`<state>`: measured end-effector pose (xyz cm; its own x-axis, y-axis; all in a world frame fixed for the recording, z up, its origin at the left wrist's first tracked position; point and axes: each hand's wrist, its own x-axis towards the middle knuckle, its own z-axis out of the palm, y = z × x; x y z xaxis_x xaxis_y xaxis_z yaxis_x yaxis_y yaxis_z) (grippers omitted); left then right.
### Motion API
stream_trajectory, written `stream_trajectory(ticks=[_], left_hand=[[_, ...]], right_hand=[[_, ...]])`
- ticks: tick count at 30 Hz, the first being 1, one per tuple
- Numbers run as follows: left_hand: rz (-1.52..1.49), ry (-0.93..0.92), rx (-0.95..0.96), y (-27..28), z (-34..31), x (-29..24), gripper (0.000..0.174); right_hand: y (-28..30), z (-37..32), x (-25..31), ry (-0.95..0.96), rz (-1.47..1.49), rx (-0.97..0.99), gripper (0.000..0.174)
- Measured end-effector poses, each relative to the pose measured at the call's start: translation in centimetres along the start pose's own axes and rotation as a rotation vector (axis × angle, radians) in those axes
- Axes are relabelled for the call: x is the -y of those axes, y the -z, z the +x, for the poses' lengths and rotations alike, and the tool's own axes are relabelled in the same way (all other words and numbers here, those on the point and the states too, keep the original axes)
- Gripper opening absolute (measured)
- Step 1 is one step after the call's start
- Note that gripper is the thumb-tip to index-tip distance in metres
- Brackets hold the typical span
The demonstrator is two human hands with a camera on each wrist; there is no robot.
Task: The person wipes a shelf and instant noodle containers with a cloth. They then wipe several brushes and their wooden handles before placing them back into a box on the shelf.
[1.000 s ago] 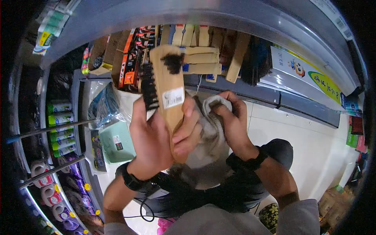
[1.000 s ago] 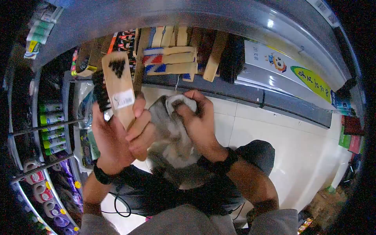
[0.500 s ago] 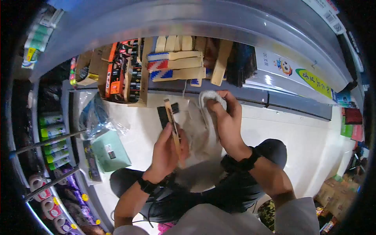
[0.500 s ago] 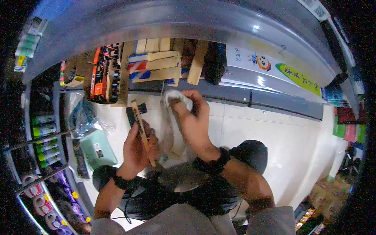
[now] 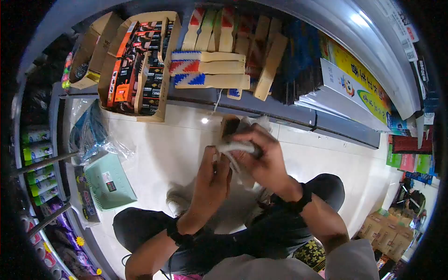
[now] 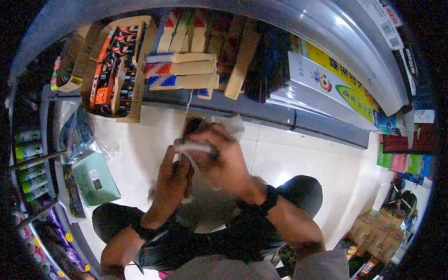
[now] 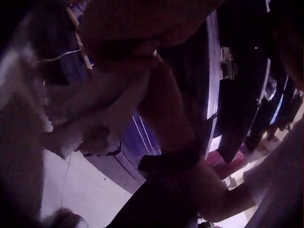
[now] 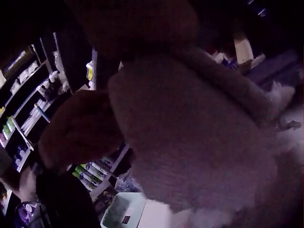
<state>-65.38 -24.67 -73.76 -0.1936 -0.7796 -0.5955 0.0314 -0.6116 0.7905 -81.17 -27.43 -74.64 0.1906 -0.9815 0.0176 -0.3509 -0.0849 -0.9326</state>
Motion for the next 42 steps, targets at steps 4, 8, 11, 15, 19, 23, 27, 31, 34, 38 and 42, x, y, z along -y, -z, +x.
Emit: stream_trajectory(ticks=[4, 8, 11, 15, 19, 23, 27, 31, 34, 38, 42], left_hand=[[-0.034, 0.058, 0.029, 0.6, 0.5, 0.7, 0.016], [-0.072, 0.107, -0.010, 0.5, 1.1, 2.1, 0.018], [-0.116, 0.094, -0.059, 0.2, 1.5, 2.5, 0.019], [-0.012, -0.007, -0.077, 1.3, 2.8, 5.0, 0.019], [0.040, -0.065, -0.037, 1.1, 1.9, 5.9, 0.018], [0.714, -0.533, -0.123, 1.0, 1.0, 5.9, 0.024], [0.866, -0.642, -0.154, 1.5, 0.8, 5.7, 0.044], [0.577, -0.177, 0.019, 2.7, 1.8, 5.5, 0.048], [0.268, -0.025, 0.032, 2.2, -0.4, 6.8, 0.046], [0.350, -0.738, 0.219, -0.3, 1.9, 10.1, 0.040], [-0.720, 0.107, 0.003, 1.6, 1.5, 0.1, 0.038]], right_hand=[[-1.3, 0.8, -1.3, -0.150, 0.051, -0.146, 0.021], [-1.6, 1.8, -2.6, -0.207, -0.026, -0.217, 0.020], [-1.7, 2.2, -3.2, -0.177, -0.032, -0.357, 0.020], [-2.1, 1.0, -2.2, -0.062, -0.065, -0.129, 0.026], [-2.4, 0.9, -1.9, 0.033, -0.124, -0.004, 0.030], [-1.6, 2.0, -3.0, -0.178, -0.177, -0.101, 0.025], [-2.2, 2.1, -4.5, -0.193, -0.118, -0.338, 0.027], [-2.0, 1.1, -3.4, -0.054, -0.203, -0.052, 0.024], [-2.0, 1.0, -6.1, -0.214, -0.345, -0.106, 0.025], [-1.9, 2.9, -6.7, -0.433, 0.590, -0.367, 0.020], [-1.6, 2.2, -2.1, -0.178, 0.186, -0.205, 0.029]])
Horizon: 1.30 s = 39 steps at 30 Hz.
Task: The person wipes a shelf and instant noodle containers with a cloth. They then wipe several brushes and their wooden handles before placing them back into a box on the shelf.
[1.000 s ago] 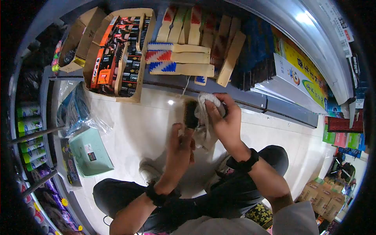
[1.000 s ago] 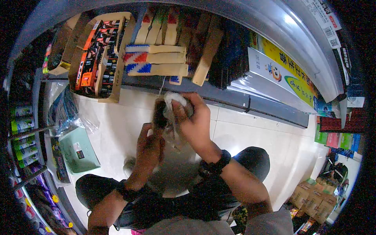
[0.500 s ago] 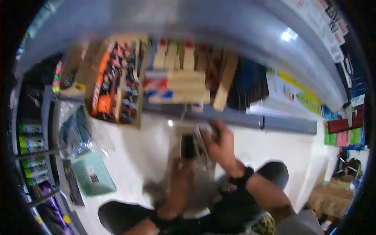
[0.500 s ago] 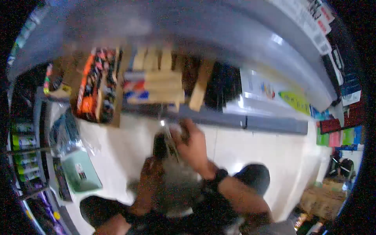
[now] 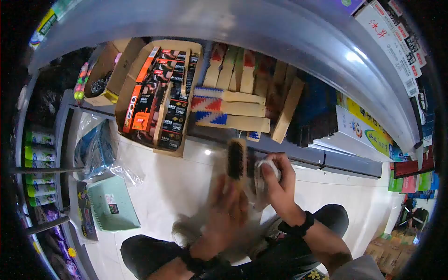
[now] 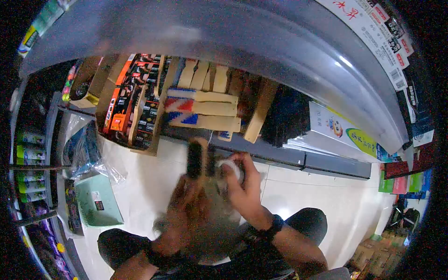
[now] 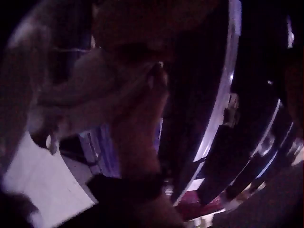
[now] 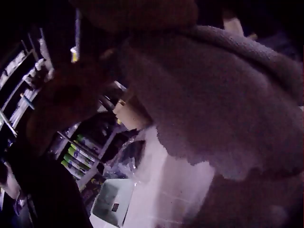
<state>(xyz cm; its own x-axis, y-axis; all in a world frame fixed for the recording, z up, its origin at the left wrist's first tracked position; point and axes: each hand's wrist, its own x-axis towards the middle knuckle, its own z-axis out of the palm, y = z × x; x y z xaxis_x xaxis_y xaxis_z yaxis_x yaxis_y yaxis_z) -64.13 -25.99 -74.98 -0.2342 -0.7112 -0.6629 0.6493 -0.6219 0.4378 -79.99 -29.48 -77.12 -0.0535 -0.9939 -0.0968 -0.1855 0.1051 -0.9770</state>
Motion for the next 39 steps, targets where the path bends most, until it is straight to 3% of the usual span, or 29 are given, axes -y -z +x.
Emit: stream_trajectory(ticks=[1, 2, 3, 5, 7, 8, 10, 14, 16, 17, 19, 21, 23, 25, 27, 28, 29, 30, 31, 32, 33, 35, 36, 37, 39], left_hand=[[-0.002, 0.001, -0.012, 0.0, 0.4, -0.6, 0.038], [0.209, -0.019, -0.021, 0.0, 0.7, -0.9, 0.035], [0.421, -0.035, -0.029, 0.0, 0.7, -1.0, 0.032], [0.583, -0.132, 0.069, 0.6, 0.7, 0.3, 0.032], [0.902, -0.339, 0.283, 1.1, 0.6, 1.8, 0.032], [0.906, -0.338, 0.280, 0.7, 0.1, 2.1, 0.032], [0.560, 0.025, 0.237, -0.3, -0.8, 2.6, 0.031], [0.360, 0.213, 0.220, 0.6, -0.2, 3.2, 0.031], [1.116, -1.050, 0.030, 2.6, 1.5, 4.5, 0.034], [1.116, -1.035, 0.046, 1.8, 1.0, 3.0, 0.034], [0.307, -0.005, 0.194, -1.4, -0.6, -1.3, 0.039], [0.235, -0.035, 0.170, -2.4, -0.9, -1.1, 0.038], [0.318, 0.065, 0.158, -2.2, -1.1, -1.0, 0.038], [0.298, 0.112, 0.200, -1.3, -1.0, -1.1, 0.036], [0.276, 0.154, 0.243, 0.6, -0.4, 0.6, 0.035], [0.700, -0.104, 0.208, 2.9, 0.0, 2.8, 0.044], [1.115, -0.379, 0.167, 3.9, 0.3, 3.9, 0.055], [1.119, -0.387, 0.171, 3.0, 0.0, 3.3, 0.055], [0.795, -0.299, 0.161, 1.7, -0.5, 2.2, 0.056], [0.471, -0.206, 0.148, 0.6, -1.1, 1.2, 0.058], [0.474, -0.210, 0.152, -0.2, -1.1, 0.0, 0.058], [0.423, -0.170, -0.096, -0.9, -0.7, -2.9, 0.058], [0.382, -0.334, -0.051, -0.1, -0.4, -3.5, 0.058], [0.533, -0.418, -0.103, 0.2, 0.3, -4.7, 0.058], [0.477, -0.526, -0.160, 1.9, 1.6, -6.5, 0.056]], right_hand=[[-0.1, -0.6, 1.2, 0.004, 0.013, 0.081, 0.036], [0.2, -0.9, 2.1, -0.012, -0.040, 0.189, 0.047], [-0.1, -0.9, 2.0, -0.018, -0.037, 0.196, 0.047], [-0.6, -0.6, 1.7, 0.013, 0.040, 0.116, 0.052], [0.2, 0.1, 1.7, 0.064, -0.050, 0.065, 0.045], [1.0, 0.7, 1.9, -0.032, -0.056, -0.039, 0.036], [1.8, 1.8, 1.7, -0.128, 0.000, -0.269, 0.020], [2.9, 2.2, 0.8, -0.246, 0.174, -0.354, 0.023], [2.5, 1.5, 1.6, -0.144, 0.152, -0.160, 0.023], [2.2, 1.1, 2.4, -0.117, 0.183, -0.047, 0.027], [2.0, 0.2, 2.4, -0.077, 0.106, 0.085, 0.038], [1.4, 0.0, 1.6, -0.090, 0.251, 0.097, 0.046], [1.1, 0.0, 2.0, 0.039, 0.281, 0.123, 0.050], [1.0, -0.2, 2.3, 0.001, 0.261, 0.108, 0.043], [0.9, -0.3, 2.2, -0.179, 0.334, -0.004, 0.032], [0.5, 0.0, 1.3, -0.177, 0.346, -0.146, 0.029], [0.9, 0.7, 0.4, -0.172, 0.348, -0.150, 0.029], [1.8, 1.6, -0.3, -0.275, 0.441, -0.138, 0.026], [2.5, 2.3, -0.7, -0.377, 0.533, -0.127, 0.024], [2.7, 2.7, -0.7, -0.321, 0.367, -0.098, 0.019], [2.4, 3.1, -0.2, -0.315, 0.369, -0.099, 0.019], [1.0, 3.9, 0.9, -0.301, 0.175, -0.244, 0.026], [0.6, 3.9, 0.5, -0.242, 0.183, -0.265, 0.031], [0.5, 4.2, -0.7, -0.236, 0.185, -0.269, 0.031], [0.3, 5.0, -3.7, -0.053, -0.161, -0.321, 0.037]])
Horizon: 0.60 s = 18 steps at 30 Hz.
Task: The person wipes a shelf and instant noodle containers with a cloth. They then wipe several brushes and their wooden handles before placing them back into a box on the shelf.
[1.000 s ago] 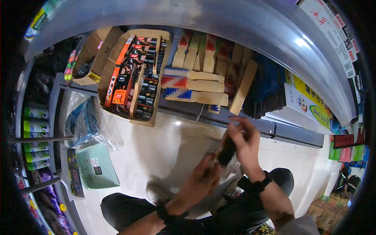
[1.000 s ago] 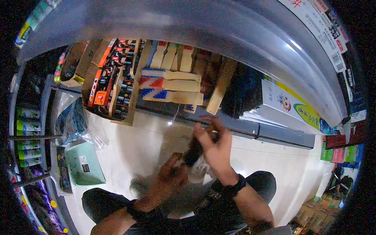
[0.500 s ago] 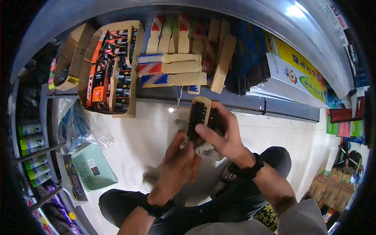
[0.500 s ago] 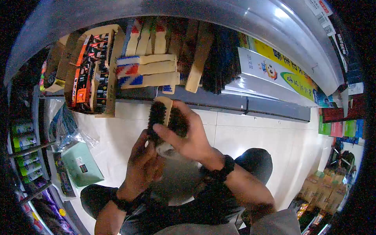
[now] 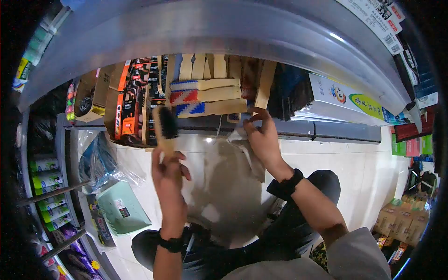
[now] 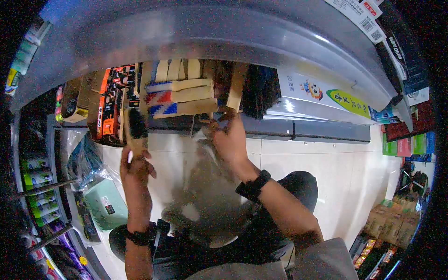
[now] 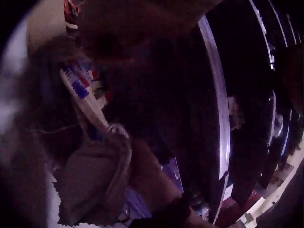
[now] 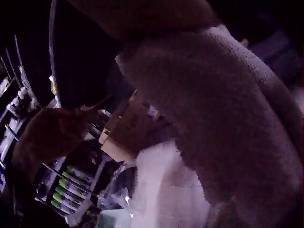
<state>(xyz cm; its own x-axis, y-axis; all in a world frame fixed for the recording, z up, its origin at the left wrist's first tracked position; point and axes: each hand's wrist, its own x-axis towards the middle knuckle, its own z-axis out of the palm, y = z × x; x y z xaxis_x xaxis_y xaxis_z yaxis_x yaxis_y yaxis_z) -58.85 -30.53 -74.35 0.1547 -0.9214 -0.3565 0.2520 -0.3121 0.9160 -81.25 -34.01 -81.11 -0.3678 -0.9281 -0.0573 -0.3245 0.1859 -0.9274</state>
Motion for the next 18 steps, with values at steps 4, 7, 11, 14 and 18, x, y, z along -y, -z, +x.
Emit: stream_trajectory(ticks=[4, 7, 11, 14, 18], left_hand=[[-0.034, -0.078, -0.120, 0.9, 1.0, -2.6, 0.048], [-0.021, -0.153, -0.171, 1.7, 2.1, -3.2, 0.049], [0.122, -0.159, -0.134, 2.5, 3.7, -3.1, 0.057], [0.155, -0.240, -0.226, 2.8, 3.9, -1.5, 0.067], [0.526, -0.422, -0.279, 1.6, 2.9, -1.2, 0.072]], right_hand=[[-0.7, 0.8, -0.3, 0.120, -0.130, -0.025, 0.039], [-1.0, 1.6, -1.0, -0.019, 0.151, 0.142, 0.038], [-1.8, 3.2, -1.5, -0.255, 0.312, 0.122, 0.028], [-2.6, 3.1, -0.9, -0.251, 0.357, 0.063, 0.022], [-2.7, 2.5, 0.3, -0.199, 0.332, 0.041, 0.017]])
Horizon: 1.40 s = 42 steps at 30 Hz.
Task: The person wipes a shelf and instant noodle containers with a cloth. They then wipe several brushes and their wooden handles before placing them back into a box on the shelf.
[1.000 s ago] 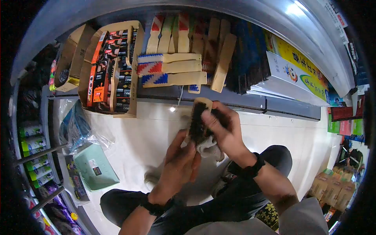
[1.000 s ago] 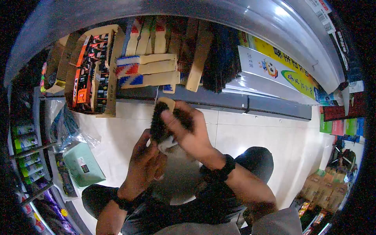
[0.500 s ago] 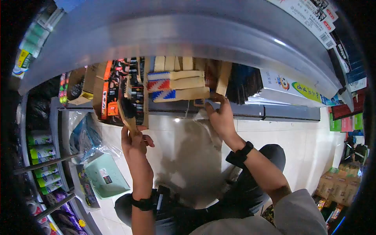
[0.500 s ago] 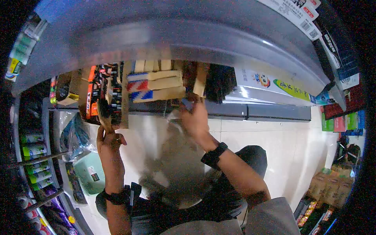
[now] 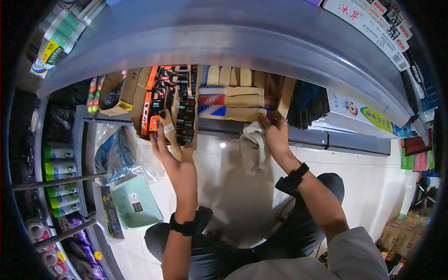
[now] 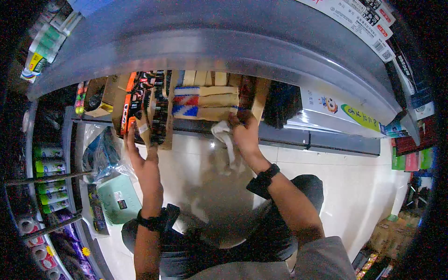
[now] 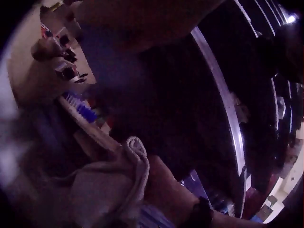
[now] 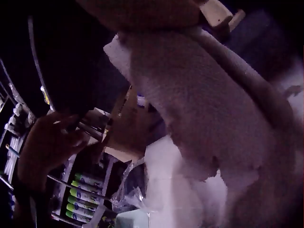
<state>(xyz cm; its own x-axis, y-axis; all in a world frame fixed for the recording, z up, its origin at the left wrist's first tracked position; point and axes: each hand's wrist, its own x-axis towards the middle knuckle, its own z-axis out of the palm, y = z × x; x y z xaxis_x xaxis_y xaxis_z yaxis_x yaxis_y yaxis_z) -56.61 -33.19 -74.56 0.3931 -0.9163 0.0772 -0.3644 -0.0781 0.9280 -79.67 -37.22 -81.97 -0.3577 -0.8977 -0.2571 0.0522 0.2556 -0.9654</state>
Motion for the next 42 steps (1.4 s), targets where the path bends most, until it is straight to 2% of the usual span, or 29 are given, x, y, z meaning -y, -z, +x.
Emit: stream_trajectory(ticks=[2, 4, 5, 6, 8, 10, 12, 14, 16, 18, 19, 20, 22, 23, 26, 27, 31, 33, 34, 36, 37, 40, 41, 42], left_hand=[[0.042, -0.066, 0.021, -0.6, -0.6, -0.9, 0.073], [-0.098, -0.052, 0.071, -1.3, -1.1, -1.4, 0.069], [-0.275, -0.017, 0.053, -2.1, -1.4, -1.2, 0.064], [-0.278, -0.015, 0.050, -2.4, -1.7, -1.8, 0.064], [-0.373, 0.052, 0.058, -2.7, -2.0, -3.3, 0.062], [-0.472, 0.146, 0.031, -3.5, -2.4, -3.3, 0.060], [-0.558, 0.232, 0.011, -3.7, -2.8, -3.5, 0.058], [-0.692, 0.324, 0.097, -3.6, -3.0, -4.7, 0.047], [-0.683, 0.307, 0.084, -3.7, -3.2, -4.9, 0.040], [-0.702, 0.297, 0.085, -3.4, -3.2, -4.7, 0.034], [-0.639, 0.309, 0.018, -3.7, -3.3, -5.0, 0.030], [-0.637, 0.311, 0.022, -3.8, -3.4, -5.0, 0.030], [-0.570, 0.327, -0.003, -3.7, -3.2, -4.5, 0.027], [-0.584, 0.324, -0.004, -3.6, -3.0, -4.2, 0.026], [-0.600, 0.297, 0.052, -3.2, -2.8, -4.0, 0.027], [-0.599, 0.286, 0.062, -3.3, -2.8, -3.9, 0.025], [-0.528, 0.391, 0.119, -3.2, -3.0, -3.2, 0.030], [-0.697, 0.410, 0.317, -3.8, -3.6, -4.5, 0.039], [-0.700, 0.442, 0.320, -4.1, -3.9, -4.5, 0.039], [-0.805, 0.515, 0.487, -4.6, -5.0, -4.1, 0.053], [-0.853, 0.557, 0.508, -4.4, -4.9, -4.0, 0.043], [-0.711, 0.554, 0.372, -4.0, -5.0, -3.0, 0.034], [-0.708, 0.551, 0.312, -4.2, -4.9, -4.0, 0.035], [-0.647, 0.537, 0.304, -4.2, -4.8, -4.0, 0.037]], right_hand=[[-0.1, -1.2, 1.8, -0.010, 0.106, -0.069, 0.017], [0.8, -2.1, 3.0, -0.018, 0.204, -0.136, 0.017], [2.0, -2.2, 3.2, 0.026, 0.173, -0.060, 0.017], [3.0, -2.6, 3.6, 0.068, 0.142, 0.018, 0.017], [4.1, -4.4, 4.5, 0.033, 0.146, 0.046, 0.017], [4.8, -6.3, 4.7, -0.106, 0.381, 0.141, 0.015], [5.2, -7.5, 4.4, -0.120, 0.326, 0.170, 0.011], [5.8, -8.3, 3.4, -0.131, 0.251, 0.311, 0.014], [6.1, -8.4, 3.2, -0.126, 0.217, 0.336, 0.015], [6.2, -8.6, 3.5, -0.123, 0.132, 0.454, 0.015], [6.3, -8.6, 3.6, -0.077, 0.051, 0.510, 0.015], [6.3, -8.9, 3.5, -0.080, 0.053, 0.507, 0.015], [6.0, -9.7, 3.2, -0.178, 0.204, 0.667, 0.014], [6.0, -9.7, 3.1, -0.181, 0.206, 0.661, 0.014], [6.0, -9.8, 2.7, -0.079, -0.025, 0.853, 0.012], [6.0, -10.0, 3.2, -0.160, 0.058, 0.859, 0.017], [5.8, -10.0, 4.2, -0.316, -0.011, 0.932, 0.021], [5.6, -10.1, 4.3, -0.415, 0.100, 0.904, 0.025], [5.4, -10.0, 4.4, -0.444, 0.092, 0.892, 0.025], [4.7, -10.3, 4.2, -0.288, 0.099, 0.928, 0.026], [4.3, -10.3, 5.4, -0.234, -0.023, 0.984, 0.016], [3.8, -10.5, 3.7, -0.166, -0.036, 1.013, 0.015], [3.8, -10.1, 3.9, 0.000, -0.056, 0.923, 0.013], [4.0, -9.8, 4.2, 0.001, -0.060, 0.904, 0.013]])
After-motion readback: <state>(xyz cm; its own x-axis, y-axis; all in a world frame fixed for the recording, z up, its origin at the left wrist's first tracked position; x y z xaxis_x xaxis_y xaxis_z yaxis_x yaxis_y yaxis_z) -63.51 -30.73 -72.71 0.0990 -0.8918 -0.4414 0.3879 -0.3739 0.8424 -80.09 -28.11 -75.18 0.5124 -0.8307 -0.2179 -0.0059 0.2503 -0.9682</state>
